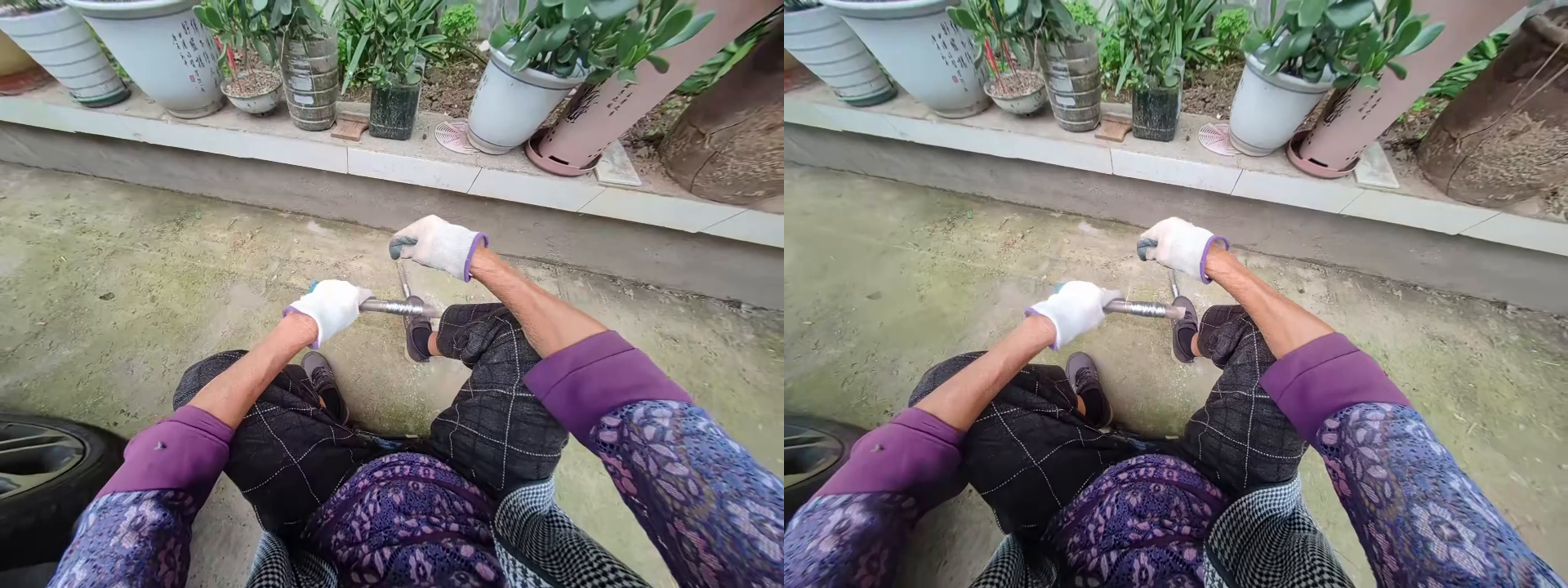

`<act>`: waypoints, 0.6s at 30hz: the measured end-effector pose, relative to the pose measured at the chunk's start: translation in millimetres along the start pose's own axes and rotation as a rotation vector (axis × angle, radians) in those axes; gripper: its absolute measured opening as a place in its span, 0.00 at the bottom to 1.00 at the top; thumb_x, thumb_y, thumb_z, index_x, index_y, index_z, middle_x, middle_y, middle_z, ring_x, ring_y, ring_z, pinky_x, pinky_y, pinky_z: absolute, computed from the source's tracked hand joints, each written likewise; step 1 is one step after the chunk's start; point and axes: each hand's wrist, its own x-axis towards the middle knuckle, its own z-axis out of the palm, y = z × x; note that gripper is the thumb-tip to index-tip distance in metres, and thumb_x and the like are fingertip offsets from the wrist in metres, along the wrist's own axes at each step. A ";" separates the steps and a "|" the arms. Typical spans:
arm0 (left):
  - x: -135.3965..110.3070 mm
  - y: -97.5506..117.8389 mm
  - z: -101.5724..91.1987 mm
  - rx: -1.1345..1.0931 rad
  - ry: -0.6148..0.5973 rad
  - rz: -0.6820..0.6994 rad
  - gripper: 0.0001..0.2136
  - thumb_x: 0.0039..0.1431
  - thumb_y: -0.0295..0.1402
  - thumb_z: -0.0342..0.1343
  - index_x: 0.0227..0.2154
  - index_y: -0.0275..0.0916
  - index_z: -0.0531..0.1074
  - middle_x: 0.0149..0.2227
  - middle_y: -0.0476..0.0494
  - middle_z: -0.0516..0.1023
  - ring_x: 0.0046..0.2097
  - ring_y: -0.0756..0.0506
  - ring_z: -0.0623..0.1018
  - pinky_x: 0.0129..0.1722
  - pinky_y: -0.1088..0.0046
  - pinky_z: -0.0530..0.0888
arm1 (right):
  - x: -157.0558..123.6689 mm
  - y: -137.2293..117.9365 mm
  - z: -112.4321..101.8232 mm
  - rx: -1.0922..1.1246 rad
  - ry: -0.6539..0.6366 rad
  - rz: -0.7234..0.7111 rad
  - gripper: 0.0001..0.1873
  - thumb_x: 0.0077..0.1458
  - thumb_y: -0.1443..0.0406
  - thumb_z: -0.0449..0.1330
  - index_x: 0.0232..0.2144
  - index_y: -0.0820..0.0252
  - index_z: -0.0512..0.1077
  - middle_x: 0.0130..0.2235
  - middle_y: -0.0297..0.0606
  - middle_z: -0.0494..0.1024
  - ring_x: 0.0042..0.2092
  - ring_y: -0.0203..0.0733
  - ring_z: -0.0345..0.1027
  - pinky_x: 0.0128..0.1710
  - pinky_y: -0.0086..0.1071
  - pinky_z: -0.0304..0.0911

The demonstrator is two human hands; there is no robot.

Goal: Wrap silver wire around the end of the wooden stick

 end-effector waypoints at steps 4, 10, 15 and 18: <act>-11.3 -10.7 -23.2 -0.608 0.234 -0.137 0.16 0.62 0.36 0.51 0.47 0.39 0.79 0.27 0.48 0.76 0.25 0.50 0.72 0.28 0.75 0.70 | 4.9 6.3 2.5 0.088 -0.006 -0.007 0.14 0.54 0.66 0.54 0.36 0.64 0.80 0.31 0.36 0.78 0.29 0.35 0.62 0.31 0.30 0.56; 2.3 -50.9 -30.5 -0.883 0.394 -0.385 0.16 0.62 0.37 0.53 0.50 0.41 0.76 0.22 0.53 0.65 0.21 0.54 0.61 0.21 0.78 0.63 | -2.9 -35.7 32.0 0.031 -0.035 -0.075 0.13 0.59 0.65 0.53 0.38 0.59 0.78 0.33 0.36 0.79 0.31 0.36 0.65 0.32 0.30 0.56; 28.7 -64.5 -10.0 -0.217 0.215 -0.440 0.13 0.64 0.31 0.50 0.45 0.39 0.79 0.32 0.44 0.78 0.32 0.48 0.75 0.35 0.73 0.71 | -9.3 -62.7 42.4 -0.268 -0.108 -0.072 0.14 0.61 0.64 0.52 0.39 0.60 0.78 0.36 0.44 0.81 0.33 0.42 0.69 0.30 0.34 0.55; 31.4 -48.0 -0.1 0.050 0.087 -0.383 0.13 0.63 0.28 0.51 0.45 0.36 0.79 0.37 0.34 0.81 0.40 0.40 0.80 0.42 0.66 0.74 | -6.0 -58.1 40.4 -0.359 -0.134 -0.074 0.13 0.60 0.65 0.54 0.37 0.62 0.79 0.33 0.47 0.81 0.32 0.44 0.70 0.29 0.35 0.56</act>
